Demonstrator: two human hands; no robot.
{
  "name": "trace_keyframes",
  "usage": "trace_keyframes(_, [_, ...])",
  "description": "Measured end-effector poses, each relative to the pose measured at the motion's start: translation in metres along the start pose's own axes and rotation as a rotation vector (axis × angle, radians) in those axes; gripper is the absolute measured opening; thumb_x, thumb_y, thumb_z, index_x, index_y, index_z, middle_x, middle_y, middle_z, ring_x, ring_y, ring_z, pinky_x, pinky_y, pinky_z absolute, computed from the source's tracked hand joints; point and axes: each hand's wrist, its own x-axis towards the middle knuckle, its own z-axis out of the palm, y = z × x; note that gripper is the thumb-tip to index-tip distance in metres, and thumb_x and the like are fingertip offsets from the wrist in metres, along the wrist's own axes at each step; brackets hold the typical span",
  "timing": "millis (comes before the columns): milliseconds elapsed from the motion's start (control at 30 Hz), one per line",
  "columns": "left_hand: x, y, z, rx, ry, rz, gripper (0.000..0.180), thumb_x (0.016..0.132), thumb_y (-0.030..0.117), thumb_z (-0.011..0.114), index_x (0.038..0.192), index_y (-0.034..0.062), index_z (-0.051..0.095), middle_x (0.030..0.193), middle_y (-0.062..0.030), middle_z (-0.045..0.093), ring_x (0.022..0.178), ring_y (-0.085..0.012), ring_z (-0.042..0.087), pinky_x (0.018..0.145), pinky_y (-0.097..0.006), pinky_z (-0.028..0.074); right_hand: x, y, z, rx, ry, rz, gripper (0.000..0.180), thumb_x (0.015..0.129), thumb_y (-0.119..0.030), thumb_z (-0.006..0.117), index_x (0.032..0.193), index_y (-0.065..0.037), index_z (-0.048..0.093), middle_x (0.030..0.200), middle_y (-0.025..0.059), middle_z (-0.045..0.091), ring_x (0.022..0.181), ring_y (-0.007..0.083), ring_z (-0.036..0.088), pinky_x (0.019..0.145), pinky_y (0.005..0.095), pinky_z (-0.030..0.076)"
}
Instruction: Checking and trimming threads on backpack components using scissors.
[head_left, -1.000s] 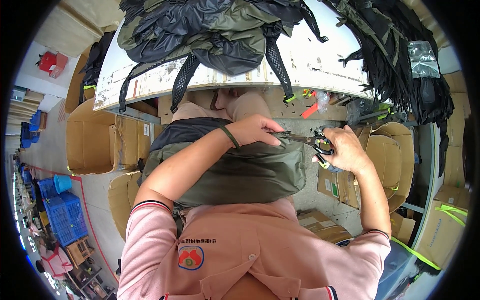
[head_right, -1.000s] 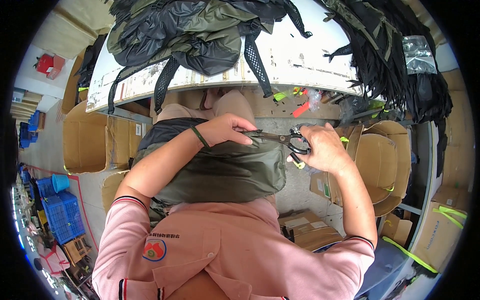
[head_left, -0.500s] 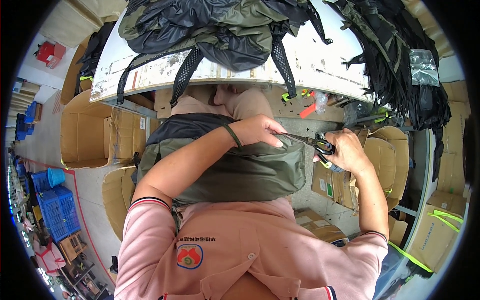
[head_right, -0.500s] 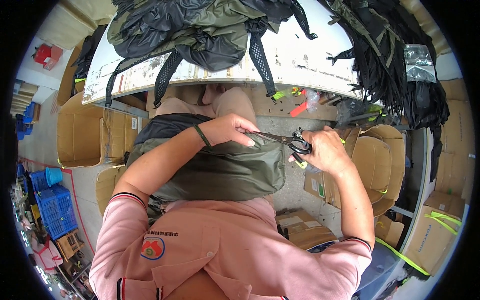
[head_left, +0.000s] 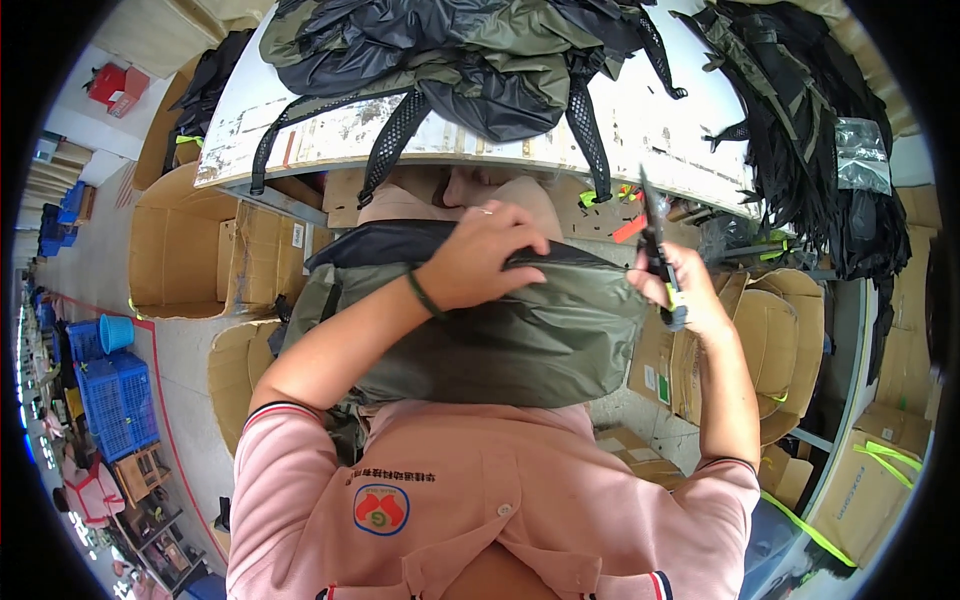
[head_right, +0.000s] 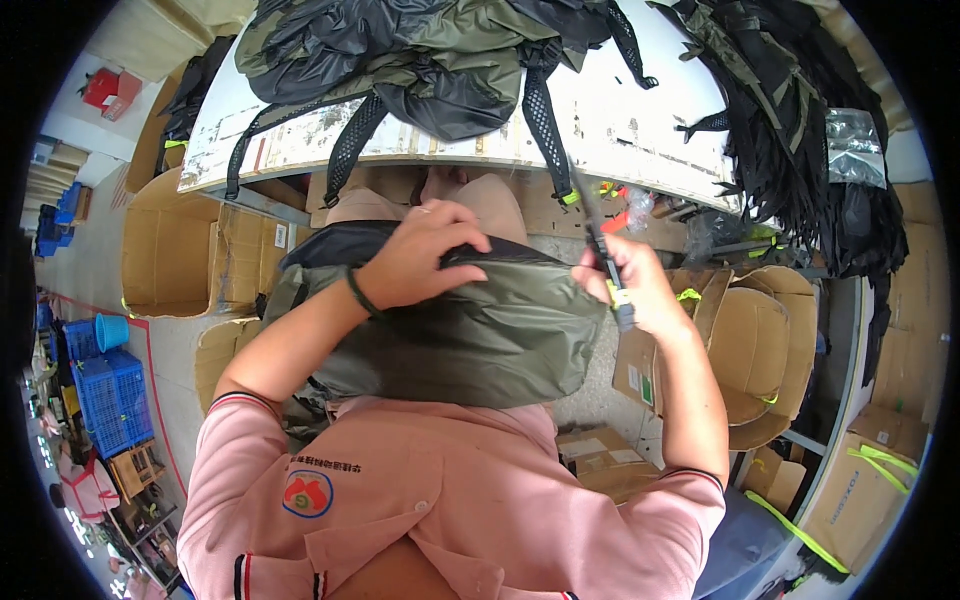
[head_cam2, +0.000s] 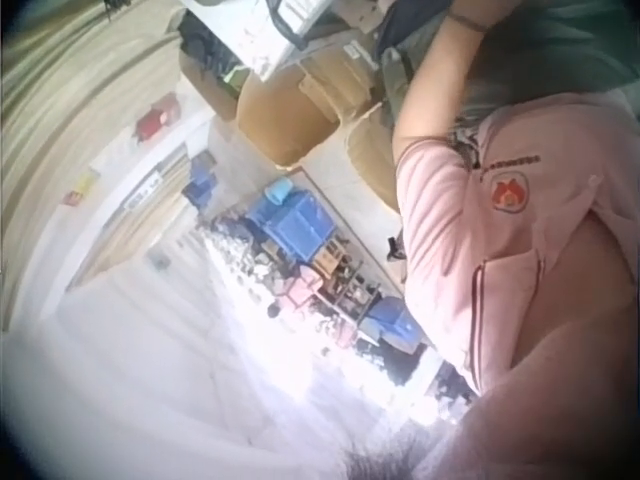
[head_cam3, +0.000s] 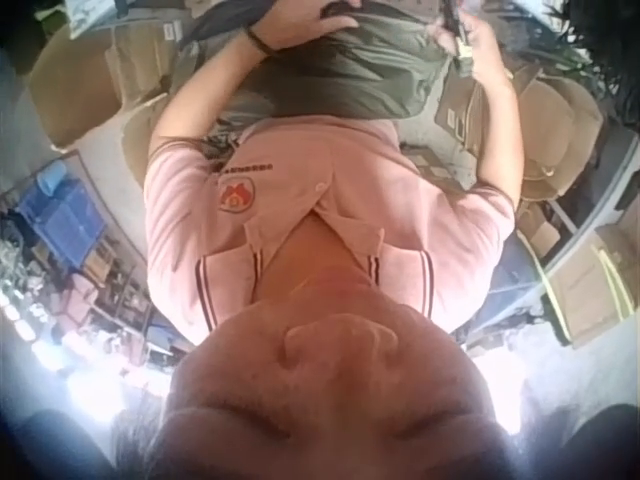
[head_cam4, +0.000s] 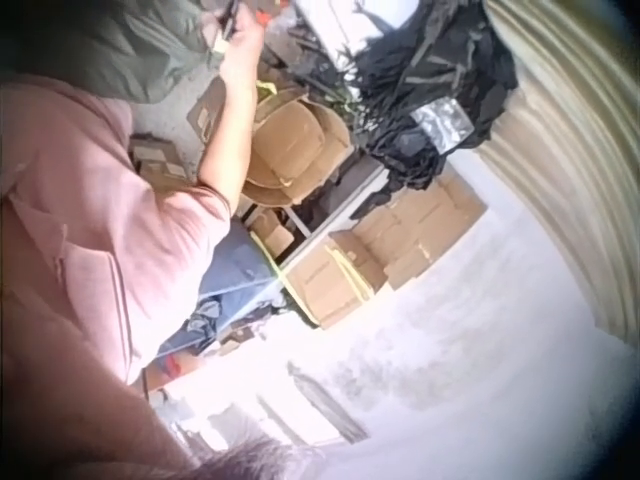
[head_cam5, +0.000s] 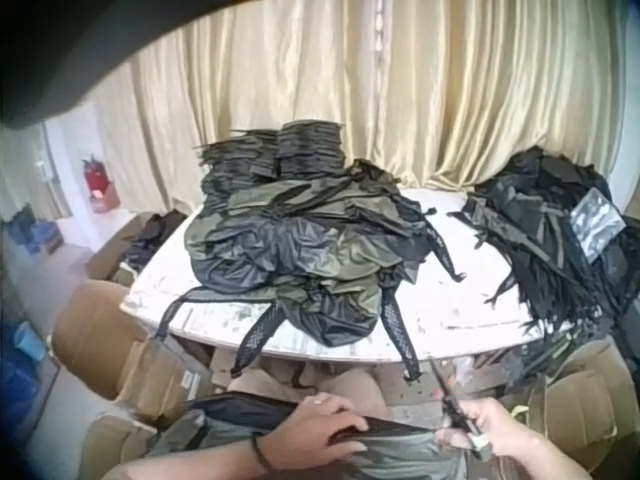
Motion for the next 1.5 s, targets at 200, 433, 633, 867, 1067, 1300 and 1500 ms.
trace_keyframes(200, [-0.025, -0.015, -0.005, -0.155, -0.007, -0.190, 0.021, 0.082, 0.021, 0.070, 0.098, 0.0077, 0.065, 0.091, -0.0060, 0.059, 0.083, -0.0202, 0.055, 0.075, -0.030, 0.043, -0.011, 0.000, -0.007, 0.141, 0.073, 0.129, 0.017, 0.080, -0.014, 0.073, 0.077, -0.007, 0.057, 0.064, -0.0042, 0.054, 0.055, 0.0054, 0.051, 0.050, 0.0218, 0.042])
trace_keyframes(433, [-0.021, -0.018, -0.009, -0.893, -0.369, -0.522, 0.019, 0.089, 0.018, 0.065, 0.096, 0.0000, 0.065, 0.080, 0.0044, 0.059, 0.081, -0.0041, 0.050, 0.075, -0.023, 0.042, -0.023, 0.002, -0.004, 0.080, 0.074, 0.183, 0.016, 0.080, -0.014, 0.073, 0.077, -0.007, 0.058, 0.064, -0.0045, 0.053, 0.053, 0.0060, 0.050, 0.050, 0.0222, 0.042])
trace_keyframes(633, [-0.021, -0.025, -0.005, -1.022, -0.413, -0.580, 0.023, 0.094, 0.023, 0.059, 0.091, 0.0011, 0.065, 0.082, 0.0049, 0.059, 0.082, -0.0041, 0.051, 0.076, -0.024, 0.042, -0.023, 0.010, -0.001, -0.156, -0.036, 0.053, 0.017, 0.080, -0.007, 0.070, 0.076, -0.006, 0.054, 0.066, -0.0051, 0.049, 0.062, 0.0042, 0.043, 0.055, 0.0235, 0.036])
trace_keyframes(867, [-0.034, -0.027, 0.000, -0.931, -0.468, -0.474, 0.019, 0.082, 0.005, 0.072, 0.097, -0.0007, 0.062, 0.082, 0.0019, 0.061, 0.072, -0.0011, 0.052, 0.064, -0.019, 0.045, -0.020, 0.007, 0.000, -0.357, -0.081, 0.026, 0.020, 0.077, -0.006, 0.071, 0.073, -0.005, 0.051, 0.066, -0.0021, 0.049, 0.065, 0.0066, 0.044, 0.057, 0.0256, 0.040])
trace_keyframes(1067, [-0.042, -0.024, 0.006, -0.964, -0.397, -0.513, 0.020, 0.082, 0.005, 0.072, 0.098, -0.0006, 0.062, 0.081, 0.0029, 0.060, 0.073, -0.0016, 0.053, 0.066, -0.019, 0.045, -0.005, -0.037, 0.003, -0.894, -0.178, -0.223, 0.041, 0.063, -0.034, 0.083, 0.077, -0.006, 0.057, 0.076, 0.0112, 0.061, 0.076, 0.0329, 0.061, 0.072, 0.0420, 0.043])
trace_keyframes(1300, [-0.042, -0.023, 0.008, -0.968, -0.351, -0.500, 0.019, 0.082, 0.005, 0.071, 0.098, -0.0012, 0.062, 0.081, 0.0020, 0.061, 0.074, -0.0018, 0.054, 0.067, -0.019, 0.046, 0.011, -0.060, 0.010, -1.101, -0.265, -0.320, 0.047, 0.061, -0.040, 0.082, 0.081, -0.005, 0.058, 0.080, 0.0116, 0.061, 0.081, 0.0304, 0.061, 0.080, 0.0392, 0.042])
trace_keyframes(1500, [-0.044, -0.023, 0.012, -1.022, -0.330, -0.517, 0.016, 0.084, 0.003, 0.069, 0.097, -0.0018, 0.062, 0.081, 0.0012, 0.062, 0.074, -0.0018, 0.055, 0.066, -0.019, 0.046, 0.020, -0.064, 0.016, -1.145, -0.351, -0.235, 0.046, 0.062, -0.040, 0.081, 0.081, -0.005, 0.058, 0.080, 0.0118, 0.063, 0.082, 0.0303, 0.062, 0.082, 0.0386, 0.042])
